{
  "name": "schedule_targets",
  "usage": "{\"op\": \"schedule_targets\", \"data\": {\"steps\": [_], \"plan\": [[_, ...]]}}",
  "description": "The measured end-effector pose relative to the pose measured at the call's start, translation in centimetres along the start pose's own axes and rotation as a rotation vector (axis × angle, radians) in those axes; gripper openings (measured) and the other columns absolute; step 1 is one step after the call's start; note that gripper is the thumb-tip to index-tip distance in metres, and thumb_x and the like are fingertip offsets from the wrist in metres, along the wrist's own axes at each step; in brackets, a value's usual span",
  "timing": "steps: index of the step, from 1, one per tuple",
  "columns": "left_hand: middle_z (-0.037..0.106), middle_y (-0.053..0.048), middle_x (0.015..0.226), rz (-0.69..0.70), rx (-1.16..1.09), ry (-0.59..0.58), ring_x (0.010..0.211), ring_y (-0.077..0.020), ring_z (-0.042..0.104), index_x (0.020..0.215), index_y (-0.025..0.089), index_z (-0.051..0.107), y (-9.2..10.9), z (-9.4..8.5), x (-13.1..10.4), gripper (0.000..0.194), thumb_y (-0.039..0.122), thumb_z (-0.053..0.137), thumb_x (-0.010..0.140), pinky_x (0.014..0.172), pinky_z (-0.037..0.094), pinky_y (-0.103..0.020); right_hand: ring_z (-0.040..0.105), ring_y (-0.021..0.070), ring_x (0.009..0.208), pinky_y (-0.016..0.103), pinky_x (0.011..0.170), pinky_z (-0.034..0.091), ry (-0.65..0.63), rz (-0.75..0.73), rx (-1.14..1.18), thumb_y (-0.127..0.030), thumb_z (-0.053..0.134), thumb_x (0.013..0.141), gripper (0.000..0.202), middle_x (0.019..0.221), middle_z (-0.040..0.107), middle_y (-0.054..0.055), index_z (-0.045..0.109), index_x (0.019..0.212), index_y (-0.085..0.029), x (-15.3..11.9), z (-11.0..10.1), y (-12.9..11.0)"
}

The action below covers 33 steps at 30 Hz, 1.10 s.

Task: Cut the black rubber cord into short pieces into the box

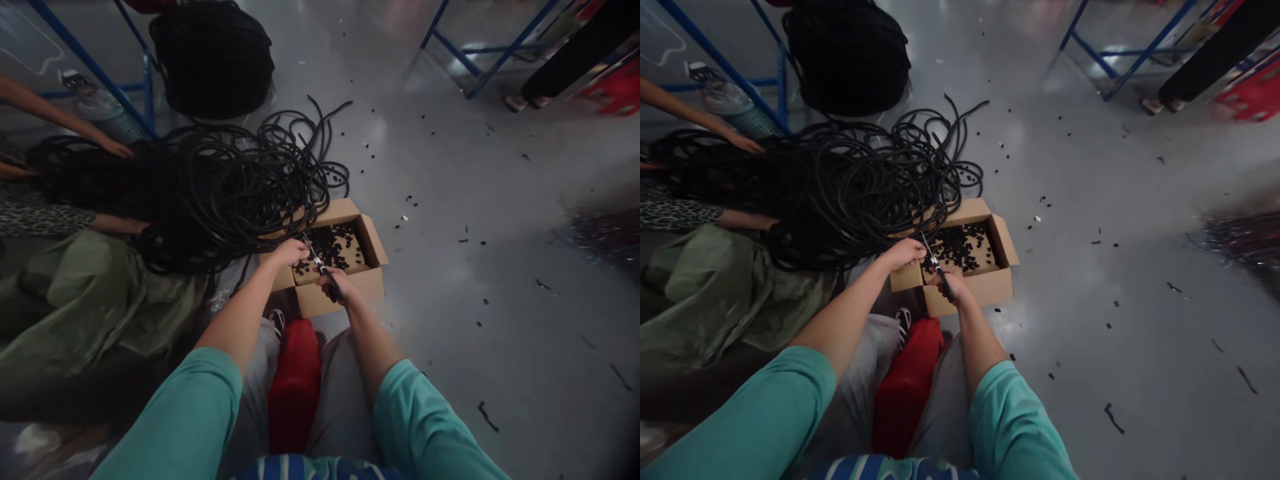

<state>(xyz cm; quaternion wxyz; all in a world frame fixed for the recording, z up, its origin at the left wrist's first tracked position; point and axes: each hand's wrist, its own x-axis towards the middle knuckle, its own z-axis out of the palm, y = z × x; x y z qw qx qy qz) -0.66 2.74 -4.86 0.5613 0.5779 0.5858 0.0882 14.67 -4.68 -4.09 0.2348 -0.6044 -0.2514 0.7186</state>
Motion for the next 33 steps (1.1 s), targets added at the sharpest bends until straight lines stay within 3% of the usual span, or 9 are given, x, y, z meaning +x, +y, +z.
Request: {"op": "schedule_targets", "data": {"steps": [4,11,18,22,25,33], "plan": [[0.055,0.001,0.051,0.032,0.035,0.021,0.036,-0.0046,0.039,0.057,0.013,0.056,-0.3,0.1,0.3,0.017,0.018,0.05,0.072,0.039,0.028,-0.019,0.032,0.0052,0.033,0.017,0.033,0.019,0.03,0.007,-0.004,-0.018,0.06,0.045,0.045,0.036,0.039,-0.01,0.057,0.09,-0.015,0.2,0.1,0.2],[0.05,0.003,0.046,0.071,0.118,0.159,0.04,-0.0063,0.04,0.06,0.013,0.061,-0.6,-0.3,0.3,0.015,0.019,0.052,0.07,0.044,0.029,-0.02,0.033,0.0054,0.033,0.018,0.033,0.021,0.083,-0.07,-0.026,-0.019,0.06,0.043,0.044,0.038,0.039,-0.01,0.056,0.087,-0.015,0.5,-0.2,0.9],[0.058,0.0,0.062,0.003,-0.412,0.077,0.048,-0.005,0.048,0.08,0.01,0.061,-0.1,-0.4,0.2,0.018,0.002,0.05,0.068,0.047,0.035,-0.018,0.04,0.0072,0.042,0.019,0.041,0.028,0.078,-0.086,0.0,-0.019,0.058,0.046,0.052,0.047,0.044,-0.008,0.054,0.098,-0.018,0.2,-0.5,0.4],[0.056,0.002,0.057,-0.023,-0.547,0.161,0.051,-0.0065,0.052,0.082,0.01,0.056,0.1,-0.7,0.1,0.019,0.0,0.057,0.066,0.051,0.039,-0.019,0.04,0.0069,0.049,0.018,0.046,0.029,0.071,-0.095,-0.117,-0.015,0.058,0.047,0.047,0.053,0.048,-0.007,0.059,0.094,-0.02,-0.4,-0.7,0.0],[0.053,0.003,0.05,-0.048,-0.54,0.176,0.046,-0.0064,0.05,0.077,0.01,0.054,0.0,-0.9,-0.2,0.014,0.005,0.062,0.066,0.05,0.039,-0.02,0.041,0.0074,0.052,0.019,0.048,0.03,0.042,-0.107,-0.149,-0.014,0.057,0.047,0.042,0.055,0.05,-0.007,0.06,0.089,-0.02,-0.8,-0.8,-0.2],[0.054,0.003,0.05,-0.007,-0.387,0.064,0.038,-0.0056,0.045,0.071,0.011,0.058,-0.1,-0.9,-0.2,0.009,0.01,0.063,0.063,0.04,0.03,-0.02,0.038,0.0069,0.046,0.019,0.047,0.028,-0.023,-0.079,-0.107,-0.011,0.056,0.049,0.05,0.05,0.048,-0.008,0.059,0.098,-0.019,-0.6,-0.5,-0.1]]}}
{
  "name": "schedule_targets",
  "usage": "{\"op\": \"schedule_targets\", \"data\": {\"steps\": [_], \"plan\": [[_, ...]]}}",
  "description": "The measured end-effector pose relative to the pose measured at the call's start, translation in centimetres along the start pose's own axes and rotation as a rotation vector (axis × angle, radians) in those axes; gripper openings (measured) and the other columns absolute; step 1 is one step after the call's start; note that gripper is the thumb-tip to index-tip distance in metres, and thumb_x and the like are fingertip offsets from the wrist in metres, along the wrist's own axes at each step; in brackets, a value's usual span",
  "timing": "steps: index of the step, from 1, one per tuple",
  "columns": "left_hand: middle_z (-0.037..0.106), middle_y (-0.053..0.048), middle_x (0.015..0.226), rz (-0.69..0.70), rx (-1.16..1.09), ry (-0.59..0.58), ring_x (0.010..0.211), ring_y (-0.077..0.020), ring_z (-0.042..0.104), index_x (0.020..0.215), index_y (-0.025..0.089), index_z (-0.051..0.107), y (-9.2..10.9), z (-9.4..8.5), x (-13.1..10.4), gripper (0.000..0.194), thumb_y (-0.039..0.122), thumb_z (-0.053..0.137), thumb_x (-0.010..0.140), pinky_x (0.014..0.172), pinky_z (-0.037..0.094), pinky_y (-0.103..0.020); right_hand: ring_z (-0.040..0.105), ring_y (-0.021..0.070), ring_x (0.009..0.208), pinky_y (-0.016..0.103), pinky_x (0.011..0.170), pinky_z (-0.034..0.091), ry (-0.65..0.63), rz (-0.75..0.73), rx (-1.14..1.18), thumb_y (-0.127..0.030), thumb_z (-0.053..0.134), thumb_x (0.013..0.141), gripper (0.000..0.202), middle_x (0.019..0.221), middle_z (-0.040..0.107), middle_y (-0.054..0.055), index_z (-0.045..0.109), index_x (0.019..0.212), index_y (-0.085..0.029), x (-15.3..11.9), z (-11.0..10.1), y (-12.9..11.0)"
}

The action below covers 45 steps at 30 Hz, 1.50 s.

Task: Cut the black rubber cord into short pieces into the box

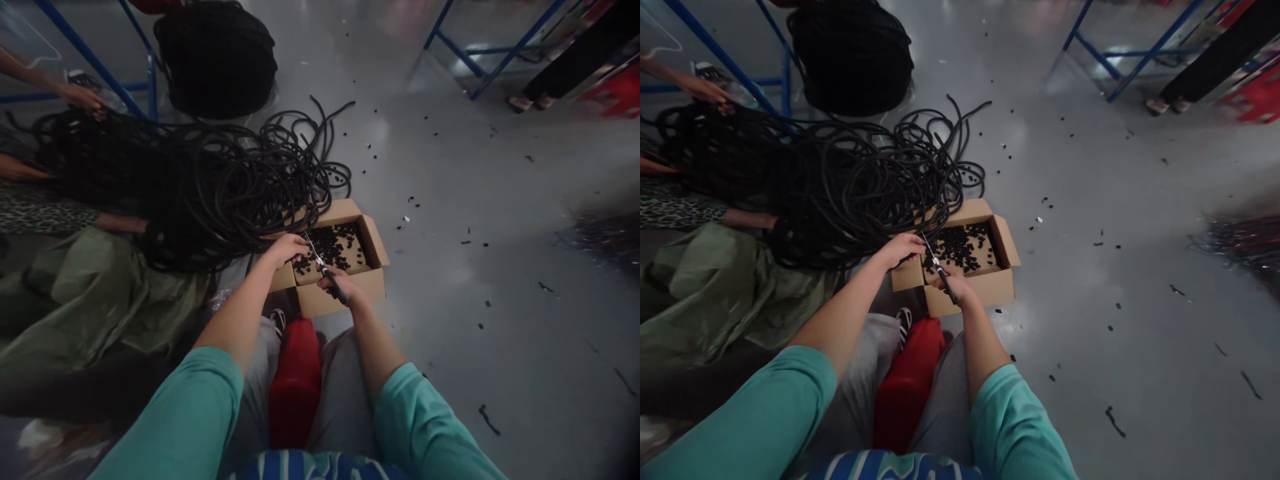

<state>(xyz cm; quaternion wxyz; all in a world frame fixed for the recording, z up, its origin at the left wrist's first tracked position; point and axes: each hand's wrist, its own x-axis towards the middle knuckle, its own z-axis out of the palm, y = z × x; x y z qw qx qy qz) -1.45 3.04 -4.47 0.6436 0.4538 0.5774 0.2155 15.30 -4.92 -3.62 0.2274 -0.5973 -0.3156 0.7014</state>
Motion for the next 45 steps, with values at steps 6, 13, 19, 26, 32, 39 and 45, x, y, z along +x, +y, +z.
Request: {"op": "schedule_targets", "data": {"steps": [6,13,19,26,32,39,45], "plan": [[0.057,0.002,0.052,0.005,0.034,-0.072,0.039,-0.0046,0.043,0.065,0.012,0.059,0.0,0.1,-0.1,0.005,0.015,0.063,0.065,0.04,0.03,-0.019,0.043,0.0077,0.049,0.019,0.047,0.03,-0.042,-0.006,0.023,-0.016,0.059,0.05,0.05,0.055,0.051,-0.006,0.058,0.1,-0.018,0.3,-0.3,0.1],[0.057,0.0,0.053,-0.001,-0.006,-0.14,0.038,-0.005,0.044,0.06,0.011,0.058,0.3,0.3,-0.6,0.013,0.02,0.063,0.068,0.038,0.028,-0.019,0.041,0.0071,0.045,0.019,0.043,0.027,-0.051,-0.051,0.008,-0.018,0.058,0.049,0.049,0.051,0.05,-0.007,0.057,0.098,-0.017,0.5,-0.4,0.0],[0.056,0.0,0.052,-0.053,0.042,-0.114,0.036,-0.0046,0.042,0.057,0.011,0.056,0.3,0.3,-0.4,0.019,0.016,0.054,0.075,0.037,0.028,-0.019,0.035,0.0066,0.036,0.018,0.036,0.024,0.025,-0.018,-0.02,-0.016,0.055,0.045,0.043,0.038,0.041,-0.01,0.057,0.089,-0.015,0.3,0.0,-0.1],[0.054,0.002,0.049,-0.022,0.132,-0.09,0.035,-0.0038,0.04,0.061,0.011,0.055,0.2,0.2,-0.3,0.015,0.015,0.053,0.075,0.037,0.028,-0.018,0.031,0.005,0.032,0.017,0.033,0.02,0.021,0.026,0.048,-0.015,0.055,0.042,0.04,0.037,0.039,-0.011,0.054,0.082,-0.017,0.5,0.2,0.2],[0.055,0.004,0.051,0.038,0.126,-0.032,0.039,-0.0046,0.045,0.069,0.011,0.055,0.4,0.0,-0.4,0.007,0.009,0.062,0.067,0.04,0.032,-0.018,0.029,0.0046,0.031,0.018,0.034,0.02,-0.004,0.02,0.102,-0.016,0.057,0.043,0.043,0.036,0.036,-0.012,0.054,0.085,-0.016,0.2,0.3,0.3],[0.052,0.005,0.047,0.07,0.27,-0.032,0.039,-0.0048,0.045,0.067,0.012,0.056,-0.1,0.2,0.1,0.01,0.01,0.065,0.062,0.042,0.033,-0.018,0.035,0.0055,0.036,0.018,0.037,0.024,-0.001,-0.026,0.033,-0.018,0.058,0.045,0.043,0.041,0.041,-0.01,0.054,0.088,-0.017,1.0,0.2,0.7],[0.058,0.002,0.058,0.128,0.498,0.023,0.05,-0.0077,0.05,0.068,0.012,0.061,-1.0,0.7,0.9,0.007,0.014,0.064,0.062,0.05,0.039,-0.02,0.033,0.005,0.035,0.018,0.036,0.02,0.076,0.023,-0.023,-0.015,0.055,0.047,0.034,0.039,0.038,-0.01,0.055,0.081,-0.017,1.1,0.6,0.9]]}}
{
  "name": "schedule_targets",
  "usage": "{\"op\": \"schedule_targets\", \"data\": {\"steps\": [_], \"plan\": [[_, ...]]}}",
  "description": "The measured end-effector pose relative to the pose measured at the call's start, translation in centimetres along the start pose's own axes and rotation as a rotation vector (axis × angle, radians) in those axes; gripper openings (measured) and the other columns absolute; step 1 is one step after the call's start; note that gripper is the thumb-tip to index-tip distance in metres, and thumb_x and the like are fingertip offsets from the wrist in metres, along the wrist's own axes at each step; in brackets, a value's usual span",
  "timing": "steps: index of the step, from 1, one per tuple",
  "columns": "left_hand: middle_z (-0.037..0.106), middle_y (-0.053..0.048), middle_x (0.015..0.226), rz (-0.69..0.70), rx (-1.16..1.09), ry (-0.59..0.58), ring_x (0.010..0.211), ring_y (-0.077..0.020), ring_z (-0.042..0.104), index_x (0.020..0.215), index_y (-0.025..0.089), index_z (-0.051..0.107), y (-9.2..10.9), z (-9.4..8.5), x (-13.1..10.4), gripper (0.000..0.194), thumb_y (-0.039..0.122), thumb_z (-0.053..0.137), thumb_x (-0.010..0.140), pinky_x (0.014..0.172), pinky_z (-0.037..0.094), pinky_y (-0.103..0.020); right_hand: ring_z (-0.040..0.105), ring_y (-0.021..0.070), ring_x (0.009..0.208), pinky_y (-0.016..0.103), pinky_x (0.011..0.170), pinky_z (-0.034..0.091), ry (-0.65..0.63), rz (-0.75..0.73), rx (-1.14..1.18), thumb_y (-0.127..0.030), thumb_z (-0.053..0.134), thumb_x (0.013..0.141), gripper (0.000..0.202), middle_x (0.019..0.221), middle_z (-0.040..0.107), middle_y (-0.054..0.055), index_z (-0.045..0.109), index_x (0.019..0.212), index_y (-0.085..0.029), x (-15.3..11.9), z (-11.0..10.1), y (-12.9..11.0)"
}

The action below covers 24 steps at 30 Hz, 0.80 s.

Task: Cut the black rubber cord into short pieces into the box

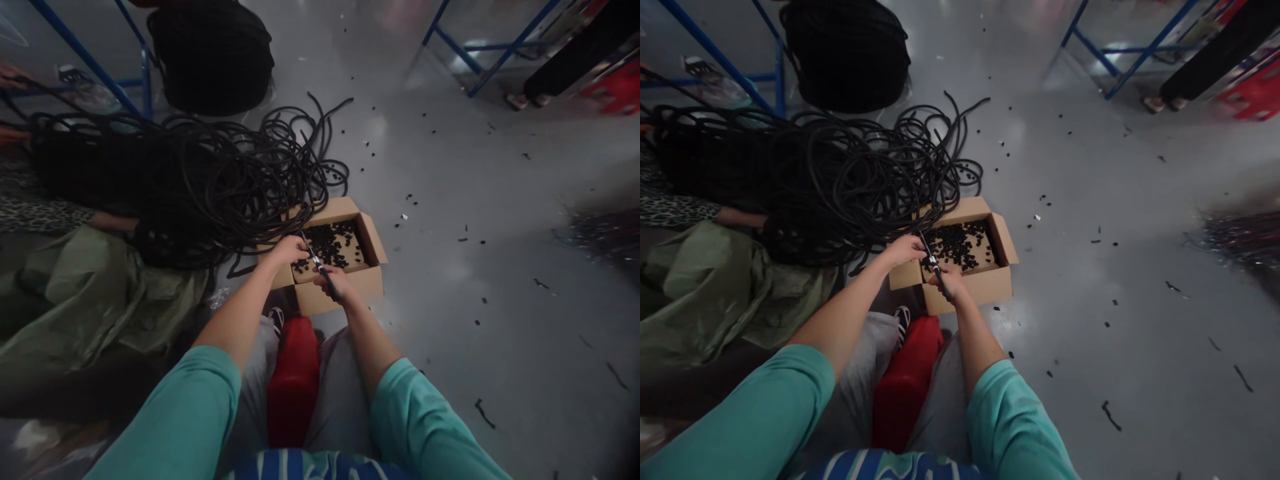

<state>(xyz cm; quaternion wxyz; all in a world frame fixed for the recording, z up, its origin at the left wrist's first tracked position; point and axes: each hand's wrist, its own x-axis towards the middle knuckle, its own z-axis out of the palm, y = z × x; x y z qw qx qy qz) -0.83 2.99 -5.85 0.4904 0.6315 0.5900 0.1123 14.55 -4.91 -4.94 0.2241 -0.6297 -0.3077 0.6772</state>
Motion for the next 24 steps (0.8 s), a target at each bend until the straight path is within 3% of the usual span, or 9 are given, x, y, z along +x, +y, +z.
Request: {"op": "schedule_targets", "data": {"steps": [4,7,11,15,19,24], "plan": [[0.063,-0.002,0.071,0.048,0.149,0.099,0.066,-0.0121,0.056,0.07,0.013,0.062,-0.3,0.6,0.3,0.01,0.016,0.065,0.061,0.062,0.043,-0.023,0.032,0.0049,0.033,0.018,0.036,0.02,0.067,0.02,0.001,-0.012,0.052,0.046,0.033,0.037,0.037,-0.01,0.055,0.079,-0.016,-0.5,0.3,0.1],[0.064,-0.003,0.077,0.049,0.142,0.159,0.074,-0.0145,0.057,0.074,0.013,0.062,-0.3,0.7,0.3,0.015,0.013,0.065,0.059,0.069,0.044,-0.025,0.031,0.0053,0.033,0.018,0.035,0.019,0.079,0.053,0.023,-0.013,0.052,0.045,0.038,0.036,0.037,-0.01,0.056,0.083,-0.015,-0.7,0.2,0.2],[0.063,-0.002,0.078,-0.034,-0.203,0.057,0.066,-0.0115,0.057,0.082,0.012,0.059,0.2,0.3,-0.1,0.025,0.003,0.06,0.059,0.061,0.044,-0.024,0.033,0.0063,0.035,0.019,0.037,0.022,0.101,0.039,0.095,-0.015,0.052,0.046,0.046,0.039,0.038,-0.01,0.055,0.092,-0.015,-0.9,-0.3,0.0],[0.06,0.002,0.061,-0.064,-0.563,0.004,0.051,-0.0087,0.054,0.092,0.011,0.054,1.0,-0.3,-0.7,0.031,-0.001,0.058,0.064,0.052,0.042,-0.022,0.04,0.0072,0.044,0.019,0.044,0.028,0.076,-0.012,0.074,-0.016,0.055,0.046,0.05,0.048,0.045,-0.008,0.056,0.097,-0.016,-1.3,-0.9,-0.5],[0.055,0.004,0.048,-0.099,-0.622,0.054,0.043,-0.0076,0.051,0.081,0.009,0.053,1.2,-0.6,-0.9,0.019,0.001,0.062,0.065,0.048,0.039,-0.022,0.044,0.0078,0.055,0.02,0.051,0.032,0.046,-0.021,-0.007,-0.013,0.057,0.046,0.048,0.058,0.05,-0.006,0.059,0.094,-0.019,-1.7,-1.1,-1.1],[0.056,0.003,0.048,-0.07,-0.626,-0.013,0.042,-0.0074,0.051,0.077,0.009,0.055,0.9,-0.3,-0.7,0.02,0.007,0.068,0.063,0.046,0.039,-0.021,0.043,0.0085,0.056,0.02,0.051,0.031,-0.014,-0.01,-0.033,-0.012,0.057,0.047,0.047,0.058,0.05,-0.006,0.059,0.093,-0.021,-1.4,-1.0,-1.0]]}}
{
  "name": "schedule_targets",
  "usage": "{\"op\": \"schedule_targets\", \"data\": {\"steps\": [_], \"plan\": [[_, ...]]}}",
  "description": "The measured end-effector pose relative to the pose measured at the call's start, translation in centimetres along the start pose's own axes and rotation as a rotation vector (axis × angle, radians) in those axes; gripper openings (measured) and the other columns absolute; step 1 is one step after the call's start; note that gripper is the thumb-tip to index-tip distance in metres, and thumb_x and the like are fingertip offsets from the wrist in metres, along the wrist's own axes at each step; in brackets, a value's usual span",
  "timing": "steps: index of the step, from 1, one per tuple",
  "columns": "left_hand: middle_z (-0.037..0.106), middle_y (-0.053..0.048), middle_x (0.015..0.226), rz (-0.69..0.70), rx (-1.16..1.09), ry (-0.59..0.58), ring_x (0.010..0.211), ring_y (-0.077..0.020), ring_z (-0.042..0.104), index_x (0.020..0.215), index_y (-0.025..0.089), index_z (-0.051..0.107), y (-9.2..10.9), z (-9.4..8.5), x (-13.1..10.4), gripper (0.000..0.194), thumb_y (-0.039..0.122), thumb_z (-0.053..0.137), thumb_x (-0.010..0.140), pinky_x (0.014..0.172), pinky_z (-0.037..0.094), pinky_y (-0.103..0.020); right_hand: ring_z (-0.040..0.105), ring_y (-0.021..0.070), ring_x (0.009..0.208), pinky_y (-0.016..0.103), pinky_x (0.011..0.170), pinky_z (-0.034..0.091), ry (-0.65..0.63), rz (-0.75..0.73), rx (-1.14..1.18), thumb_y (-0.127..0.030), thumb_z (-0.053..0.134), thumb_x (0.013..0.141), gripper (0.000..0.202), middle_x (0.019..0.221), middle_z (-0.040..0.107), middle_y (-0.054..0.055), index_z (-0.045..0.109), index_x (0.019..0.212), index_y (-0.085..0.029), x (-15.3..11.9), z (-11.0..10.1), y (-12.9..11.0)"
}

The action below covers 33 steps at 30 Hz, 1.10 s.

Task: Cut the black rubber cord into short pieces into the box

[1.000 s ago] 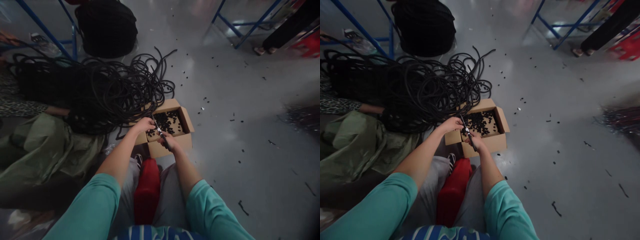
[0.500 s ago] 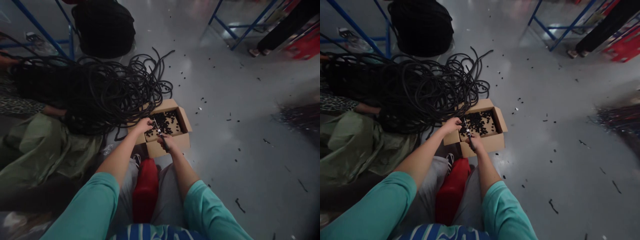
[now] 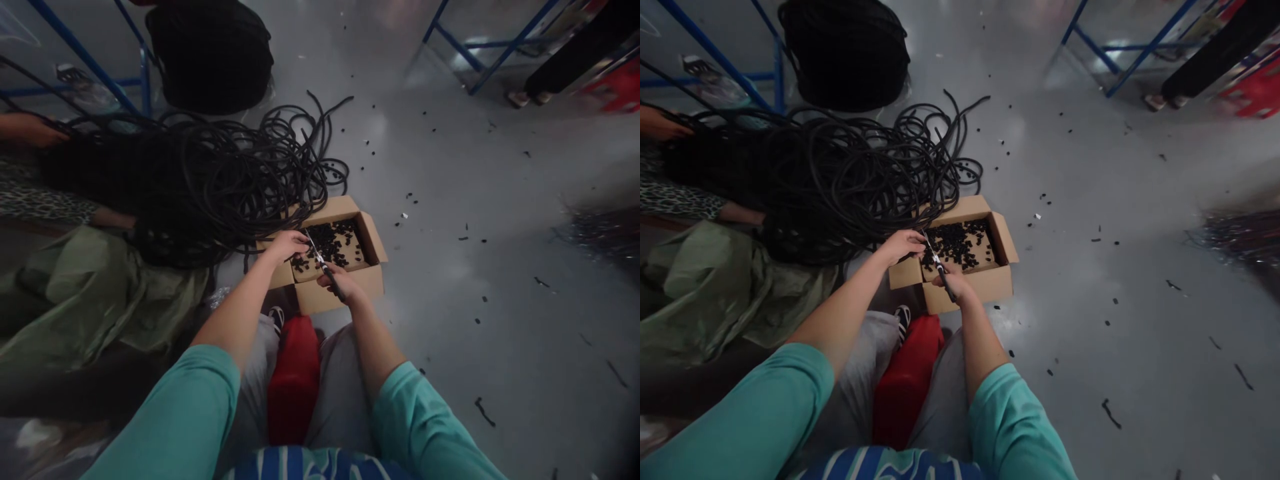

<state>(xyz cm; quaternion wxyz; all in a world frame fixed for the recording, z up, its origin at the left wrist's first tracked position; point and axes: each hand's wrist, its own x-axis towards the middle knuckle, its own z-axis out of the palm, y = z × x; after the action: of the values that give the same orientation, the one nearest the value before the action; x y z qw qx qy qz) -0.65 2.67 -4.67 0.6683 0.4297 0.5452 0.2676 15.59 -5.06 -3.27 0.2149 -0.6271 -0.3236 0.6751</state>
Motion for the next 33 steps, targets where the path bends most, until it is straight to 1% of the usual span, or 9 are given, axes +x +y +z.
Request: {"op": "schedule_targets", "data": {"steps": [3,5,10,14,19,24,28,33], "plan": [[0.056,0.004,0.048,-0.035,0.069,0.022,0.041,-0.008,0.052,0.075,0.01,0.054,-0.33,0.15,0.19,0.023,0.01,0.071,0.06,0.045,0.039,-0.021,0.041,0.008,0.051,0.02,0.048,0.03,-0.031,0.016,0.018,-0.012,0.056,0.047,0.052,0.053,0.048,-0.007,0.058,0.099,-0.021,0.36,0.05,0.37],[0.055,0.004,0.046,-0.041,0.12,0.048,0.041,-0.0081,0.052,0.073,0.01,0.053,-0.48,0.15,0.34,0.021,0.009,0.07,0.061,0.045,0.038,-0.021,0.04,0.0074,0.049,0.019,0.048,0.03,-0.049,0.022,0.036,-0.012,0.055,0.047,0.055,0.052,0.048,-0.007,0.057,0.102,-0.021,0.51,0.03,0.57],[0.055,0.004,0.046,0.009,0.188,0.035,0.04,-0.0071,0.051,0.073,0.011,0.053,-0.62,-0.09,0.6,0.016,0.008,0.066,0.064,0.044,0.036,-0.019,0.038,0.0067,0.046,0.018,0.045,0.028,-0.051,0.035,0.063,-0.012,0.054,0.049,0.056,0.051,0.049,-0.007,0.056,0.104,-0.02,0.55,0.03,0.57],[0.054,0.005,0.046,0.016,0.226,0.049,0.04,-0.0059,0.049,0.073,0.011,0.053,-0.5,0.0,0.61,0.017,0.005,0.065,0.062,0.044,0.035,-0.019,0.04,0.0072,0.048,0.019,0.046,0.029,-0.043,0.028,0.062,-0.012,0.055,0.049,0.055,0.053,0.051,-0.007,0.056,0.103,-0.019,0.38,0.13,0.26],[0.053,0.005,0.047,0.008,0.228,0.034,0.04,-0.0056,0.048,0.071,0.011,0.054,-0.4,0.33,0.59,0.014,0.007,0.065,0.063,0.042,0.032,-0.018,0.043,0.0089,0.055,0.02,0.05,0.032,-0.002,0.001,-0.014,-0.013,0.058,0.047,0.047,0.057,0.053,-0.005,0.06,0.094,-0.02,0.17,0.27,-0.02],[0.052,0.005,0.046,-0.006,0.217,0.036,0.039,-0.0055,0.047,0.072,0.012,0.055,-0.11,0.42,0.41,0.014,0.009,0.065,0.063,0.042,0.032,-0.018,0.044,0.0094,0.057,0.02,0.051,0.032,-0.032,0.018,0.006,-0.014,0.057,0.049,0.052,0.059,0.054,-0.004,0.058,0.1,-0.021,0.21,0.28,0.01],[0.053,0.005,0.046,-0.017,0.217,0.045,0.039,-0.0054,0.048,0.074,0.011,0.056,0.13,0.48,0.24,0.016,0.012,0.068,0.063,0.042,0.033,-0.018,0.042,0.0087,0.054,0.02,0.049,0.03,-0.046,0.032,0.068,-0.014,0.055,0.049,0.055,0.059,0.055,-0.004,0.057,0.103,-0.021,0.25,0.24,0.0],[0.052,0.005,0.043,-0.017,0.226,0.027,0.038,-0.0055,0.046,0.07,0.011,0.057,-0.1,0.36,0.35,0.011,0.013,0.066,0.064,0.041,0.032,-0.018,0.038,0.0071,0.045,0.019,0.044,0.026,-0.035,0.031,0.066,-0.013,0.055,0.049,0.053,0.049,0.048,-0.007,0.056,0.101,-0.019,0.29,0.27,-0.08]]}}
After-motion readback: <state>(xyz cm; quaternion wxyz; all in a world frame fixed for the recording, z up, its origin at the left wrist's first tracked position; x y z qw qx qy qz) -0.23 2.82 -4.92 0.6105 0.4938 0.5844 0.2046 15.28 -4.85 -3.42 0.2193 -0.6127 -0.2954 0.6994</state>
